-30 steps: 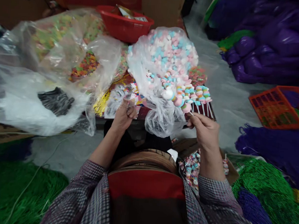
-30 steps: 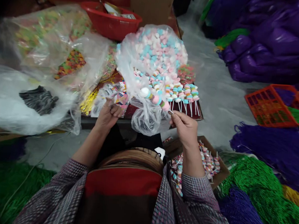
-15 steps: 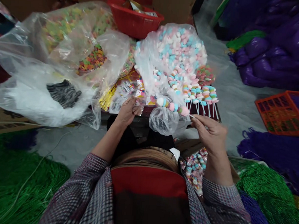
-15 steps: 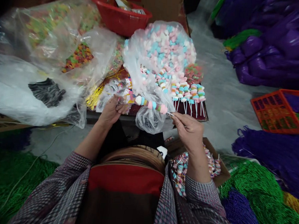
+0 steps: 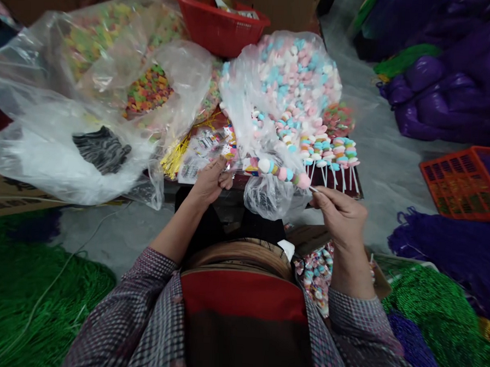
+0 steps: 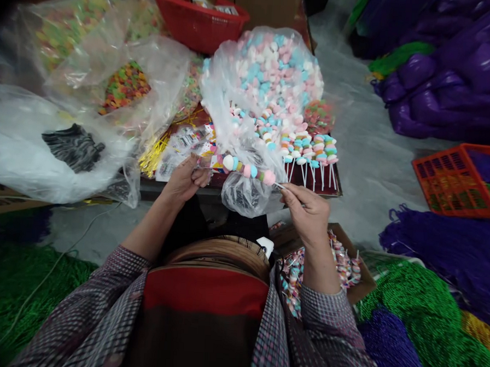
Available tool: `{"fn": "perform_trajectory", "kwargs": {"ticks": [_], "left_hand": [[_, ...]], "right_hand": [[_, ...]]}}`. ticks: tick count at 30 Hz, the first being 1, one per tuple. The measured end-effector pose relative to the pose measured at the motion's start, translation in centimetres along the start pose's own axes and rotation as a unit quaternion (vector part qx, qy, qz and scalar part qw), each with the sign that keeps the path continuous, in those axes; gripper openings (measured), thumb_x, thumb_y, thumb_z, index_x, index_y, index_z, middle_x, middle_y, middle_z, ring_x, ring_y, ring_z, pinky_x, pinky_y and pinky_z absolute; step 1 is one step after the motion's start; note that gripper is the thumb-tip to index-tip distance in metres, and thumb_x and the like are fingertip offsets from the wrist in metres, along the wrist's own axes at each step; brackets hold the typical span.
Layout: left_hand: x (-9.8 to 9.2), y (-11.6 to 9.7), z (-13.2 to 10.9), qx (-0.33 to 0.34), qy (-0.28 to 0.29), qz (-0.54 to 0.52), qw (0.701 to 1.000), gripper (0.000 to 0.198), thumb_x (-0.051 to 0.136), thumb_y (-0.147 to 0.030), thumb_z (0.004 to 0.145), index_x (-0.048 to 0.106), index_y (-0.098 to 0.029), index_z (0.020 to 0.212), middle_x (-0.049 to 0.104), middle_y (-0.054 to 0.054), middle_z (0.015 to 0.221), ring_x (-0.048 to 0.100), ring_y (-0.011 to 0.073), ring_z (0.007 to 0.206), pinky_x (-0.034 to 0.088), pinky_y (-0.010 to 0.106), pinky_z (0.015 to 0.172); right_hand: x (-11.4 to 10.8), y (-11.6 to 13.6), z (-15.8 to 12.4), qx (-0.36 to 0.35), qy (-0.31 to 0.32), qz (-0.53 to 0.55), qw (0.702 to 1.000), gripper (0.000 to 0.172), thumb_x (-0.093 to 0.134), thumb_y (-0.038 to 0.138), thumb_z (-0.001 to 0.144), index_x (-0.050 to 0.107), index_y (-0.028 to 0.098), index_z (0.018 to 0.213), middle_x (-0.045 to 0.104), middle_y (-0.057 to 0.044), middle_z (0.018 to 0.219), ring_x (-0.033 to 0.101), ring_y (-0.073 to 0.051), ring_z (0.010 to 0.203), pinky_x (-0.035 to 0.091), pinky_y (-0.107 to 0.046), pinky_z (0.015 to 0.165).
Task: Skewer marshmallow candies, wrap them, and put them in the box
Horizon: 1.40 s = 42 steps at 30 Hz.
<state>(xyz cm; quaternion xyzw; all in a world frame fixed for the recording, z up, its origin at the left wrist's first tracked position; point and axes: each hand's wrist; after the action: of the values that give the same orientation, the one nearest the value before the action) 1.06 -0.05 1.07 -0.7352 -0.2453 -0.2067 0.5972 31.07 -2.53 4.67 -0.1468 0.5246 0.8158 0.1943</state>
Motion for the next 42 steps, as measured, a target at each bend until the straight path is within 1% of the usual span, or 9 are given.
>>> {"fn": "perform_trajectory", "kwargs": {"ticks": [5, 13, 19, 21, 25, 32, 37, 40, 42], "left_hand": [[0.1, -0.2, 0.0, -0.006, -0.008, -0.002, 1.000, 0.059, 0.091, -0.058, 0.064, 0.046, -0.021, 0.068, 0.032, -0.014, 0.040, 0.031, 0.0040, 0.034, 0.033, 0.020, 0.038], [0.7, -0.5, 0.0, -0.043, -0.041, 0.019, 0.998, 0.047, 0.076, -0.051, 0.086, 0.046, -0.020, 0.068, 0.030, -0.013, 0.039, 0.030, 0.0041, 0.032, 0.031, 0.020, 0.039], [0.3, -0.3, 0.0, -0.021, 0.002, 0.013, 1.000, 0.060, 0.093, -0.055, 0.062, 0.043, -0.021, 0.065, 0.031, -0.014, 0.040, 0.030, 0.0037, 0.033, 0.033, 0.019, 0.037], [0.3, -0.3, 0.0, -0.020, 0.003, 0.027, 0.999, 0.061, 0.093, -0.058, 0.059, 0.046, -0.021, 0.065, 0.032, -0.014, 0.040, 0.030, 0.0037, 0.033, 0.033, 0.020, 0.037], [0.8, -0.8, 0.0, -0.008, -0.006, 0.060, 0.998, 0.053, 0.090, -0.059, 0.065, 0.054, -0.020, 0.068, 0.032, -0.013, 0.041, 0.030, 0.0038, 0.033, 0.034, 0.020, 0.037], [2.2, -2.7, -0.4, -0.006, -0.037, 0.138, 0.990, 0.044, 0.081, -0.041, 0.082, 0.053, -0.018, 0.059, 0.034, -0.010, 0.041, 0.030, 0.0030, 0.034, 0.022, 0.019, 0.038], [2.2, -2.8, -0.3, 0.003, -0.003, 0.164, 0.986, 0.039, 0.081, -0.040, 0.082, 0.059, -0.018, 0.059, 0.032, -0.009, 0.040, 0.028, 0.0040, 0.033, 0.022, 0.020, 0.038], [2.4, -2.8, -0.4, 0.031, 0.013, 0.149, 0.988, 0.032, 0.084, -0.043, 0.078, 0.070, -0.016, 0.070, 0.055, -0.004, 0.054, 0.047, 0.0057, 0.045, 0.035, 0.018, 0.046], [3.1, -3.1, -0.7, 0.042, 0.041, 0.098, 0.993, 0.037, 0.083, -0.052, 0.077, 0.075, -0.017, 0.088, 0.071, 0.003, 0.081, 0.066, 0.0121, 0.071, 0.048, 0.020, 0.061]], "right_hand": [[-0.8, 0.3, 0.3, -0.025, 0.017, -0.049, 0.998, 0.014, 0.073, 0.035, 0.090, 0.084, 0.028, 0.094, 0.079, 0.000, 0.075, 0.071, -0.015, 0.062, 0.057, -0.029, 0.060], [-1.6, 0.1, 0.2, -0.010, 0.019, -0.050, 0.999, 0.014, 0.074, 0.037, 0.089, 0.083, 0.027, 0.093, 0.079, -0.001, 0.075, 0.071, -0.015, 0.061, 0.057, -0.029, 0.059], [-1.9, 0.1, 0.3, -0.028, 0.037, -0.104, 0.994, 0.017, 0.072, 0.039, 0.091, 0.083, 0.028, 0.096, 0.079, -0.002, 0.078, 0.071, -0.016, 0.065, 0.056, -0.030, 0.063], [-2.0, 0.3, 0.3, -0.025, 0.040, -0.100, 0.994, 0.017, 0.071, 0.039, 0.092, 0.083, 0.029, 0.097, 0.079, -0.001, 0.078, 0.070, -0.016, 0.065, 0.055, -0.029, 0.062], [-2.0, 0.5, 0.4, -0.030, 0.051, -0.083, 0.995, 0.014, 0.072, 0.038, 0.091, 0.083, 0.030, 0.096, 0.080, -0.001, 0.082, 0.072, -0.016, 0.069, 0.056, -0.030, 0.064], [-1.6, 0.4, 0.5, -0.019, 0.046, -0.080, 0.996, 0.012, 0.074, 0.036, 0.089, 0.084, 0.030, 0.093, 0.082, -0.002, 0.085, 0.073, -0.018, 0.073, 0.058, -0.032, 0.067], [-0.5, 0.1, 0.0, 0.038, 0.030, -0.003, 0.999, 0.014, 0.075, 0.037, 0.085, 0.084, 0.027, 0.090, 0.079, 0.000, 0.075, 0.065, -0.013, 0.056, 0.055, -0.028, 0.055], [0.2, 0.0, -0.4, 0.072, 0.046, 0.018, 0.996, 0.016, 0.075, 0.038, 0.084, 0.084, 0.025, 0.088, 0.077, 0.000, 0.071, 0.057, -0.010, 0.046, 0.051, -0.026, 0.048], [0.8, 0.1, -0.6, 0.085, 0.050, 0.025, 0.995, 0.020, 0.074, 0.041, 0.084, 0.083, 0.024, 0.087, 0.073, 0.002, 0.063, 0.054, -0.009, 0.044, 0.048, -0.024, 0.045]]}}
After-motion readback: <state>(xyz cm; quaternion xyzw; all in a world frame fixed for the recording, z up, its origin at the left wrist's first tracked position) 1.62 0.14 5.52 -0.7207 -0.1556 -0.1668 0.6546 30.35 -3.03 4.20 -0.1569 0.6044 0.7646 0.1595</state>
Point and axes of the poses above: each hand's wrist, its own z-axis towards the middle knuckle, its own x-axis out of the palm, y = z × x
